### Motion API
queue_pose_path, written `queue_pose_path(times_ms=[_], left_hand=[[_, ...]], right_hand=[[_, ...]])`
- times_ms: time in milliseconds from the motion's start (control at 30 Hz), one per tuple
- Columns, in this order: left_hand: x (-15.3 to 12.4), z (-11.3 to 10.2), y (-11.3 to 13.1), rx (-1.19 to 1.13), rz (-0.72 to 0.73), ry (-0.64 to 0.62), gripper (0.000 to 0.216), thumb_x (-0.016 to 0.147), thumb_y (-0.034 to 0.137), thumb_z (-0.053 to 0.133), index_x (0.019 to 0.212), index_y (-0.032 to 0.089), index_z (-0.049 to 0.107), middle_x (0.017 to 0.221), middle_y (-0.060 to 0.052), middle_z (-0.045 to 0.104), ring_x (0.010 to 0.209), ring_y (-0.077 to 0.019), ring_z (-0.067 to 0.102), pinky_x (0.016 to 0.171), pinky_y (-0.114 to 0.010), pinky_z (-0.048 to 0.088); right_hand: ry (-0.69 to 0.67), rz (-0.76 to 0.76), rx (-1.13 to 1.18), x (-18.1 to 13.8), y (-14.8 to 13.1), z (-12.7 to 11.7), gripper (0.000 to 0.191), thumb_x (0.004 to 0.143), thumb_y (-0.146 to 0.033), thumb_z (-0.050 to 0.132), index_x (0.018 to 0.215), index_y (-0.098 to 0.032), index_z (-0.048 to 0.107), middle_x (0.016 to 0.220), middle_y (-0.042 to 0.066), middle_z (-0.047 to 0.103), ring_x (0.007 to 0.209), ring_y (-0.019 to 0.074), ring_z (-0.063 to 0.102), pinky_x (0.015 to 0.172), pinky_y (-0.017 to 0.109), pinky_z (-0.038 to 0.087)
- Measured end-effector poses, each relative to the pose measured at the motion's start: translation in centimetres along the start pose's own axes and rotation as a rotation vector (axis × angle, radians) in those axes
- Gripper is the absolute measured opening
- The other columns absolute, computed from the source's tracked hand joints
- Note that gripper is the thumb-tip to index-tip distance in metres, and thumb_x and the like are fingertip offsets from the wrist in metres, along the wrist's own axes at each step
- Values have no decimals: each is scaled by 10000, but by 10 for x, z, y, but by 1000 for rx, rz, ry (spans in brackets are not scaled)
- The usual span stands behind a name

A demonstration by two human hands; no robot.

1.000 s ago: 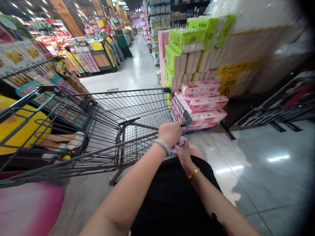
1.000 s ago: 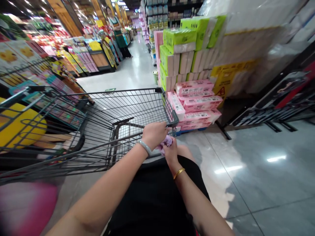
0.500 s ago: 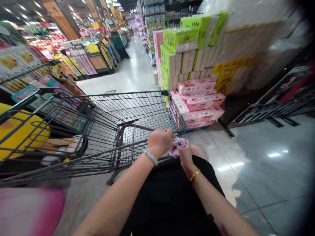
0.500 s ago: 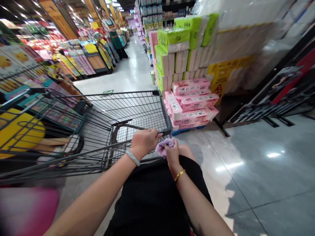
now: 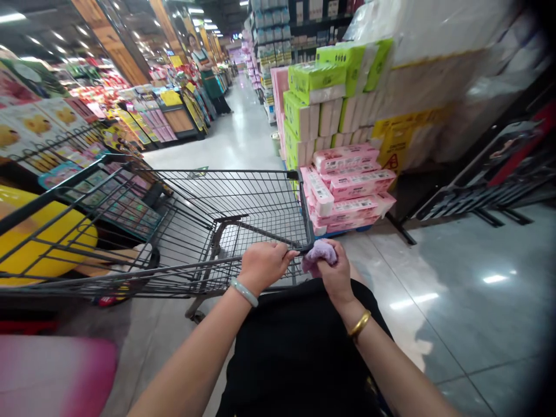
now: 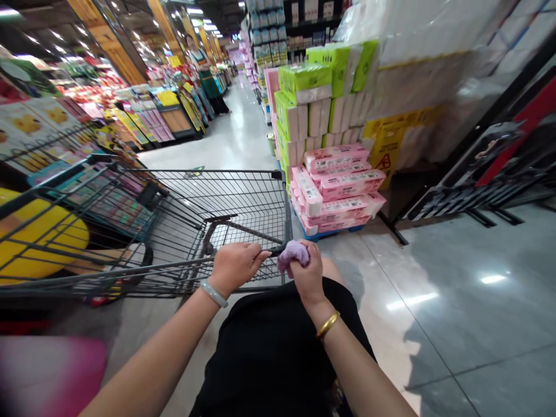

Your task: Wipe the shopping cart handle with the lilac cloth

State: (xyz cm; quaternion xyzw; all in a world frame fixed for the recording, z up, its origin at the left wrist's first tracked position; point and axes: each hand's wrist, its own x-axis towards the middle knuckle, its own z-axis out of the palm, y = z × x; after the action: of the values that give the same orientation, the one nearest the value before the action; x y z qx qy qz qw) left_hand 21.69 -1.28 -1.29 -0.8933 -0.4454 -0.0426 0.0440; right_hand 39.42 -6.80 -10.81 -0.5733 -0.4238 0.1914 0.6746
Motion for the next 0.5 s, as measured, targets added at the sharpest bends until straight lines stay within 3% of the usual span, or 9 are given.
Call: queue_pose_path(times_ms=[100,167,267,367,500], left_hand=[[-12,-5,4,-21,-21,-11,662,1016,631,225,804,198,679,745,-77,692,765,-228,657,650,-304,376],[-16,-8,15,-38,-65,4,663,1018,626,211,933,187,700,799,-90,710,826,-250,670,689,-320,405],[-14,-11,35,-97,-121,-1,669,1014,636,200,1274,183,618,928,-93,739,867,-262,687,699,-331,430],[-9,-13,45,-157,-156,-52,668,1017,630,174,1346,205,570,980,-83,750,863,-249,704,678,-317,437],[-10,-11,43,-89,-181,-96,728,989,684,183,1445,202,483,883,-96,750,782,-264,714,650,-314,442]], right_hand=[[-195,-238,-33,4,-13,-5,356,700,-113,608,1030,-243,634,1068,49,638,1035,249,597,963,423,476],[-268,-286,-24,7,-21,-6,355,711,-104,588,1029,-253,640,1064,44,639,1030,246,599,942,415,487],[-281,-324,-49,9,-27,-5,341,748,-129,587,1061,-256,632,1092,54,638,1088,261,586,986,436,469],[-302,-323,-74,13,-29,-1,379,760,-172,627,1128,-251,583,1109,69,633,1066,262,595,966,437,488],[-280,-212,-112,35,-27,8,325,706,-175,642,1020,-247,602,1024,48,635,997,256,607,944,451,507]])
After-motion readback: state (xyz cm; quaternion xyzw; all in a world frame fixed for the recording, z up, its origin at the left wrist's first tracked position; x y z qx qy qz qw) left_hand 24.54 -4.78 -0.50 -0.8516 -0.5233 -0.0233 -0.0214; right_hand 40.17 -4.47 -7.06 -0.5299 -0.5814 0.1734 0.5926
